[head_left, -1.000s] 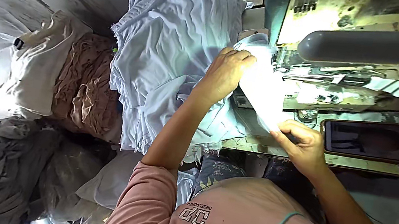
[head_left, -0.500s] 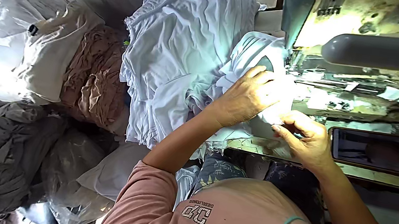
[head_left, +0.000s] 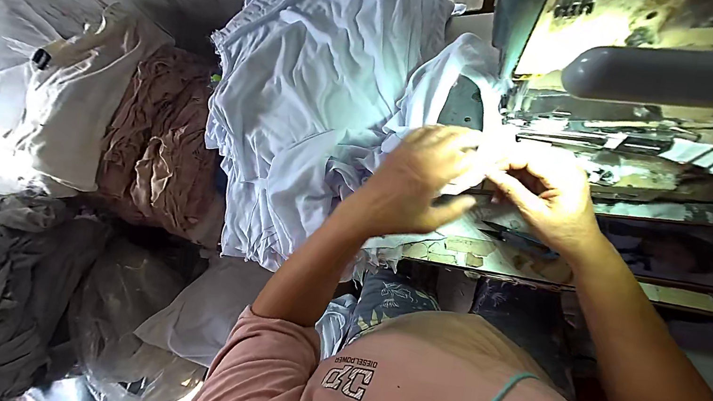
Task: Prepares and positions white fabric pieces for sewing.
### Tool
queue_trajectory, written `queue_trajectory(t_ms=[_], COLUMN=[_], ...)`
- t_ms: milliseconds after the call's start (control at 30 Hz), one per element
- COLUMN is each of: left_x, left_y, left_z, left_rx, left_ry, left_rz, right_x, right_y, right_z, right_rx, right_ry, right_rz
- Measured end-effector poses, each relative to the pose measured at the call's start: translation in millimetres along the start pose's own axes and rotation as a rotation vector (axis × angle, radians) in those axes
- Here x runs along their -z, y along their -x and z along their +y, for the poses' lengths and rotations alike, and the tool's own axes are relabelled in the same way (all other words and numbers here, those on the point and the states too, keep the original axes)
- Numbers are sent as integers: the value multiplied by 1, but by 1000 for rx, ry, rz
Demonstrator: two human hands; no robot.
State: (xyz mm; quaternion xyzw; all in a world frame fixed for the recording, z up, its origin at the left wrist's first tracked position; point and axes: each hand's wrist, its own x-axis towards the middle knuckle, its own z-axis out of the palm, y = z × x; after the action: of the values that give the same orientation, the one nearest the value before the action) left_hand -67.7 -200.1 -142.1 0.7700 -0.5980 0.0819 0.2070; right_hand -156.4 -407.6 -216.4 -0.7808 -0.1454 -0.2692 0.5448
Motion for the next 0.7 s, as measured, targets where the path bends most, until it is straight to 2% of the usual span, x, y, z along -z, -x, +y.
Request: queue_trajectory(t_ms=[67, 100, 167, 233, 300, 400, 500, 633, 700], left_x=[6, 7, 2, -10, -10, 1, 19, 43, 43], left_y=[9, 13, 21, 26, 34, 47, 51, 47, 50], left_z=[-32, -53, -87, -102, -106, -102, -79, -26, -3], left_rx=[157, 253, 395, 382, 378, 389, 317, 113, 15], left_ry=[7, -4, 15, 30, 32, 24, 3, -42, -9], left_rz=[83, 70, -84, -146, -117, -51, 92, 264, 261], right_x=[-1, -3, -7, -7, -11, -13, -15, -16, -22], right_y=[-4, -6, -8, -7, -8, -8, -6, 1, 15], right_z=[1, 1, 0, -1, 0, 2, 1, -11, -17], right_rx=[-15, -19, -21, -24, -8, 50, 96, 149, 124], right_ry=[-15, -24, -31, -13, 3, 85, 199, 257, 203], right_rz=[-11, -9, 15, 42, 61, 99, 91, -71, -163])
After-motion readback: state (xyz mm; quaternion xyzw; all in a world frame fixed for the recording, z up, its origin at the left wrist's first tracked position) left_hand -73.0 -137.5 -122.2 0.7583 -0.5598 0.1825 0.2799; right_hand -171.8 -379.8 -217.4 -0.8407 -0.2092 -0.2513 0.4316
